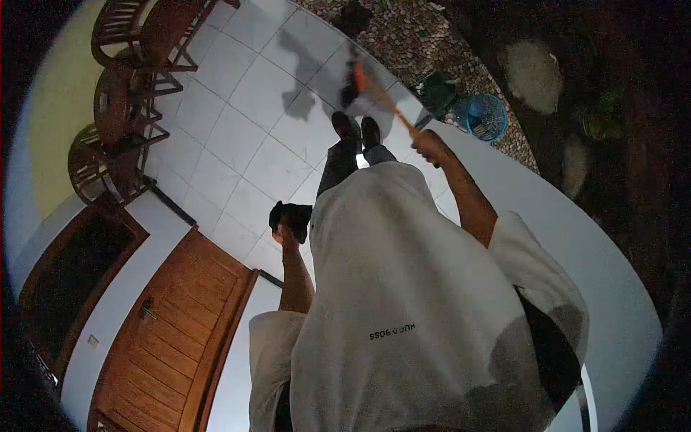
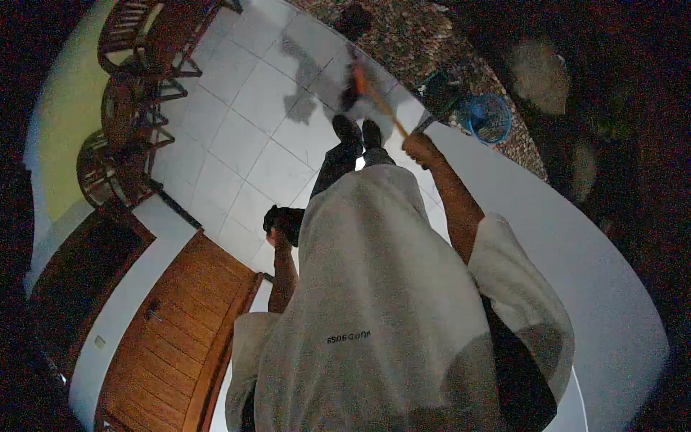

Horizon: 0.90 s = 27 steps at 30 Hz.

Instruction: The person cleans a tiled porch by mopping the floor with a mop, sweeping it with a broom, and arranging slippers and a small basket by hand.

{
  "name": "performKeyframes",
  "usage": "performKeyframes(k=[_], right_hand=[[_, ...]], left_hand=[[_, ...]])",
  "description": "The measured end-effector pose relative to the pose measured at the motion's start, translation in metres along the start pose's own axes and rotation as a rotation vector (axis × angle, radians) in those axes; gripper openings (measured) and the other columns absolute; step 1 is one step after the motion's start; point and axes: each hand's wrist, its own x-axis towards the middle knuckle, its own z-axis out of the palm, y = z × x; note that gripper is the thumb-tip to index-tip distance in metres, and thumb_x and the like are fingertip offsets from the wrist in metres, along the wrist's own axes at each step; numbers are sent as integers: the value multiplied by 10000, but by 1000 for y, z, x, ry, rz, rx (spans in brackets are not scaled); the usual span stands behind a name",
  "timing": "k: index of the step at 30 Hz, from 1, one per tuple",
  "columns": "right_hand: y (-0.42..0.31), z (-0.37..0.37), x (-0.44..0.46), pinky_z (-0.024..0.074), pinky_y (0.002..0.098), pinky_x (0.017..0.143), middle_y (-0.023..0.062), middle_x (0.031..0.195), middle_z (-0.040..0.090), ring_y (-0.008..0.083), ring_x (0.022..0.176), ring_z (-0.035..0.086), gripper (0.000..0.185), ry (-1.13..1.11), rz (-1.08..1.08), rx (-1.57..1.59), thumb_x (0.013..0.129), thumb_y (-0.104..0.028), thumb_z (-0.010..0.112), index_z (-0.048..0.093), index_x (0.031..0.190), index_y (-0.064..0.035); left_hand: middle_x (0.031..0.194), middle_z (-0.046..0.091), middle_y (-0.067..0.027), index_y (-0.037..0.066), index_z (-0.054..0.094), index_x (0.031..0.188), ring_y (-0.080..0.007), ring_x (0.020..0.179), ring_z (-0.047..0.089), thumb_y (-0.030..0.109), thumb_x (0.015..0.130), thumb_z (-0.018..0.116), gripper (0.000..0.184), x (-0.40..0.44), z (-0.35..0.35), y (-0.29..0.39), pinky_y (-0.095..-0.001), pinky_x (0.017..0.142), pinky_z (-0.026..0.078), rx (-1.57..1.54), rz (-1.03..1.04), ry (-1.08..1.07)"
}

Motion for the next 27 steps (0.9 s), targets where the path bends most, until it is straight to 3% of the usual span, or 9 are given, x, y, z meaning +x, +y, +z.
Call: performKeyframes(k=[4, 8, 10, 12, 13, 18, 24, 25, 27], right_hand=[[10, -11, -9, 392, 303, 391, 55, 523, 487, 169, 421, 479, 231, 300, -170, 26, 749, -258, 591, 518, 698, -45], [21, -2, -6, 463, 366, 538, 153, 670, 529, 265, 607, 565, 269, 319, -306, -434, 757, -180, 517, 468, 877, 56], [28, 6, -7, 475, 359, 497, 120, 646, 526, 240, 559, 573, 252, 395, -409, -754, 761, -162, 506, 459, 909, 36], [21, 2, -72, 373, 263, 358, -8, 551, 427, 110, 401, 423, 141, -138, -230, 622, 778, -181, 512, 448, 818, -61], [16, 10, -85, 266, 194, 323, -78, 510, 330, 34, 361, 273, 139, -79, -220, 608, 794, -211, 519, 426, 746, -121], [74, 23, -91, 237, 204, 315, -73, 475, 336, 35, 334, 266, 196, -461, -52, 765, 853, -214, 420, 456, 699, -98], [58, 36, -99, 353, 343, 321, 57, 504, 454, 158, 356, 423, 220, 151, 263, -36, 778, -200, 512, 526, 777, 19], [109, 55, -43, 237, 250, 303, 20, 492, 417, 107, 325, 295, 343, 182, 190, 49, 847, -351, 437, 489, 695, -48], [134, 83, -44, 247, 254, 302, 13, 497, 415, 106, 334, 299, 336, 245, 8, 164, 842, -354, 451, 480, 694, -53]], left_hand=[[881, 599, -112, 36, 553, 964, -249, 750, 585, 136, 765, 552, 222, -40, -26, -17, -398, 717, 498, 435, 15, 459], [882, 602, -88, 60, 565, 957, -242, 741, 583, 132, 713, 620, 260, -37, -60, -45, -348, 699, 497, 0, -41, 216], [876, 602, -91, 55, 568, 947, -247, 745, 586, 94, 700, 619, 255, -32, -64, -38, -348, 697, 499, -50, -246, 489], [867, 603, -89, 51, 568, 946, -248, 733, 587, 118, 713, 601, 245, -32, -61, -33, -354, 694, 499, 26, -182, 437], [859, 604, -87, 48, 568, 945, -250, 722, 587, 141, 726, 584, 239, -18, -52, -28, -360, 690, 498, 98, -114, 377], [805, 605, -95, 36, 561, 942, -260, 660, 588, 222, 782, 520, 250, 19, -74, -3, -383, 671, 502, -35, -167, 142], [804, 581, -133, 33, 531, 993, -299, 695, 575, 125, 804, 462, 222, 33, -68, 44, -409, 684, 499, -64, -225, -29], [805, 581, -133, 31, 529, 1001, -301, 699, 575, 111, 797, 466, 228, 40, -90, 41, -412, 683, 499, -71, -203, -55], [806, 579, -133, 26, 523, 1017, -305, 708, 575, 82, 784, 475, 245, 55, -142, 28, -419, 682, 500, -83, -168, -126]])
